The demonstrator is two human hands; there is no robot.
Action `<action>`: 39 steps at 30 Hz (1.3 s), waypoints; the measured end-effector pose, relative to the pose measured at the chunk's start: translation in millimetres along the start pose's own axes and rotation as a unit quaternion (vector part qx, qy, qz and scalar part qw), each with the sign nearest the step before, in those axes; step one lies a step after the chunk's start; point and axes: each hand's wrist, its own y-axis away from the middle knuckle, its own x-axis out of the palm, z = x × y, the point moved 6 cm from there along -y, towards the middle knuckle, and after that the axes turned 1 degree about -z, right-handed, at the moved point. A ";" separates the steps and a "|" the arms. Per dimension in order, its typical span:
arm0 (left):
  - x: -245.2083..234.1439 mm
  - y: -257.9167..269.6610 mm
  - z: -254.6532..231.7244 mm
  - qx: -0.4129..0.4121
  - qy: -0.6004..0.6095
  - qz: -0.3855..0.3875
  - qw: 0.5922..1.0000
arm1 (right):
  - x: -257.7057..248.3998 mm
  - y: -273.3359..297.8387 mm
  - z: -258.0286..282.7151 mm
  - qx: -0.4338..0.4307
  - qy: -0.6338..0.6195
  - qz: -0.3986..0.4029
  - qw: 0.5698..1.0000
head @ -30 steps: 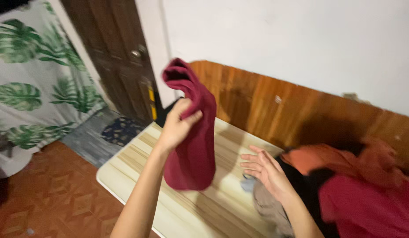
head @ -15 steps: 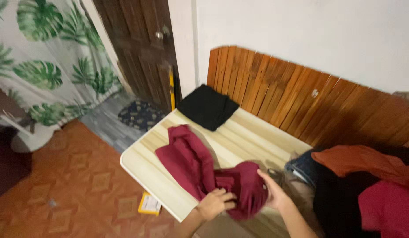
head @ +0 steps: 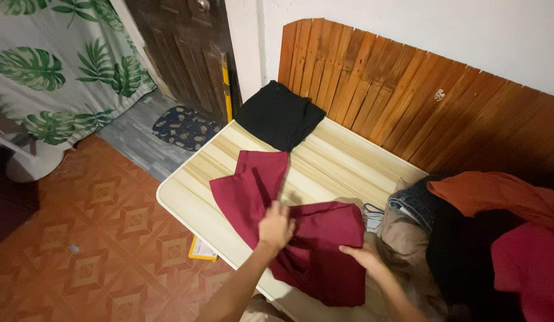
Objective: The person picks up a pair of black trousers and a maroon garment one at a time from a pile, smooths them out, and folds each one on a wooden-topped table.
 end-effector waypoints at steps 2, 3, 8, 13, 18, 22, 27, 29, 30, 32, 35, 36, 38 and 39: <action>-4.2 -11.7 18.9 -0.057 -0.050 0.014 0.997 | -1.2 0.0 6.2 -0.002 0.067 -0.014 0.998; -4.5 -16.7 32.5 -0.113 -0.101 0.026 0.988 | -1.0 2.9 11.9 -0.027 0.061 -0.027 0.997; 58.5 -29.8 104.4 -0.319 0.072 0.034 0.944 | 10.9 16.4 24.5 -0.018 -0.049 -0.008 0.999; 101.8 -54.9 196.5 -0.318 0.219 -0.067 0.920 | 14.2 -2.1 72.8 -0.119 -0.069 -0.052 0.989; 90.4 -40.4 272.1 -0.254 0.834 -0.153 0.465 | 8.4 -34.0 132.7 -0.116 -0.138 -0.018 0.983; 78.1 18.0 306.0 -0.277 0.838 -0.182 0.433 | -11.0 -59.3 150.8 -0.145 -0.130 -0.073 0.978; 87.5 62.7 301.2 -0.416 0.790 -0.127 0.433 | 3.2 -32.6 160.0 -0.181 0.232 -0.291 0.910; 76.5 71.7 303.6 -0.404 0.732 -0.127 0.533 | 42.1 -6.9 182.4 -0.300 0.337 -0.218 0.865; 76.2 66.8 304.8 -0.406 0.732 -0.125 0.533 | 65.2 8.3 190.3 -0.364 0.331 -0.129 0.861; 58.2 53.1 314.1 -0.383 0.582 -0.202 0.688 | 107.9 31.5 195.1 -0.316 0.384 0.012 0.867; 10.4 52.7 300.3 -0.423 0.301 -0.329 0.788 | 144.4 69.4 195.5 -0.202 0.507 0.082 0.834; -6.0 48.5 287.2 -0.421 0.301 -0.330 0.790 | 145.3 72.0 200.2 -0.203 0.505 0.080 0.835; -44.2 53.0 258.1 -0.491 0.180 -0.290 0.802 | 148.3 70.9 188.2 -0.190 0.534 0.084 0.819; -62.9 55.1 246.8 -0.489 0.181 -0.290 0.803 | 149.4 63.7 177.4 -0.190 0.533 0.082 0.821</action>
